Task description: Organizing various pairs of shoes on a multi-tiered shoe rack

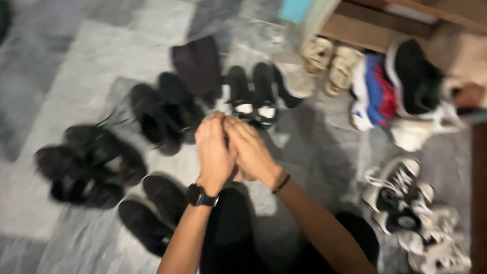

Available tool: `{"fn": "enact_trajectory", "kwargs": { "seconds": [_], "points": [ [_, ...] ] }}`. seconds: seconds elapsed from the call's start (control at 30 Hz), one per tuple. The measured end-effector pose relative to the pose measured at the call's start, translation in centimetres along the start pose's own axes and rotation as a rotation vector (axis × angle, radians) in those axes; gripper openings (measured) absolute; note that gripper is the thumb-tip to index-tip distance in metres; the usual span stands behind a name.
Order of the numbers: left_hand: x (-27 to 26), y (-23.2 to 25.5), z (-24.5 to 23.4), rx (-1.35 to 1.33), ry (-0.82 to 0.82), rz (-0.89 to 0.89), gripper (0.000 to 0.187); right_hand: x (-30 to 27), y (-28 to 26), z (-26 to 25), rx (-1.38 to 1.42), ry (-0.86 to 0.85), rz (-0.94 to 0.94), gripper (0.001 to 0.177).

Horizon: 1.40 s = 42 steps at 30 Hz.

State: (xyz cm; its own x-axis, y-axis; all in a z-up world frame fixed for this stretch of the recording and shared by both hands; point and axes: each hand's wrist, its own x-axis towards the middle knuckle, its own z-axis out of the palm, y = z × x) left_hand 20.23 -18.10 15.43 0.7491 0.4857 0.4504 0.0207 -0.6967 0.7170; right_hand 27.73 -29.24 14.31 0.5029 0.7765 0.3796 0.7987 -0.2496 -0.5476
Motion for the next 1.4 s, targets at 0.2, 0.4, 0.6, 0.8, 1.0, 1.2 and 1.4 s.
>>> {"fn": "enact_trajectory", "kwargs": {
  "seconds": [0.2, 0.4, 0.6, 0.8, 1.0, 1.2, 1.4],
  "points": [
    [2.7, 5.3, 13.3, -0.073, -0.181, 0.122, 0.051, -5.0, 10.8, -9.2, -0.162, 0.206, 0.066, 0.047],
    [5.7, 6.1, 25.0, 0.109, -0.351, 0.25, 0.045, -12.3, 25.1, -17.1, -0.481, 0.258, 0.333, 0.051],
    [5.1, 5.8, 35.8, 0.429, -0.518, 0.729, 0.032, -15.8, 32.9, -23.3, -0.771, 0.337, 0.423, 0.06],
    [2.9, 0.1, 45.7, 0.49, -0.508, 0.825, 0.022, -17.5, 36.5, -25.7, -0.974, 0.362, 0.518, 0.064],
    [4.9, -0.3, 43.9, 1.079, -0.915, 0.84, 0.036, -19.3, 42.0, -26.5, -0.966, 0.124, 0.897, 0.034],
    [6.9, 1.2, 40.2, 1.891, -1.072, 1.354, 0.097, -17.9, 42.8, -29.4, -1.055, -0.061, 0.841, 0.033],
    [8.8, -0.1, 38.6, 1.784, -1.087, 1.347, 0.089, -18.5, 43.8, -30.5, -1.067, -0.115, 0.742, 0.02]
  ]
}}
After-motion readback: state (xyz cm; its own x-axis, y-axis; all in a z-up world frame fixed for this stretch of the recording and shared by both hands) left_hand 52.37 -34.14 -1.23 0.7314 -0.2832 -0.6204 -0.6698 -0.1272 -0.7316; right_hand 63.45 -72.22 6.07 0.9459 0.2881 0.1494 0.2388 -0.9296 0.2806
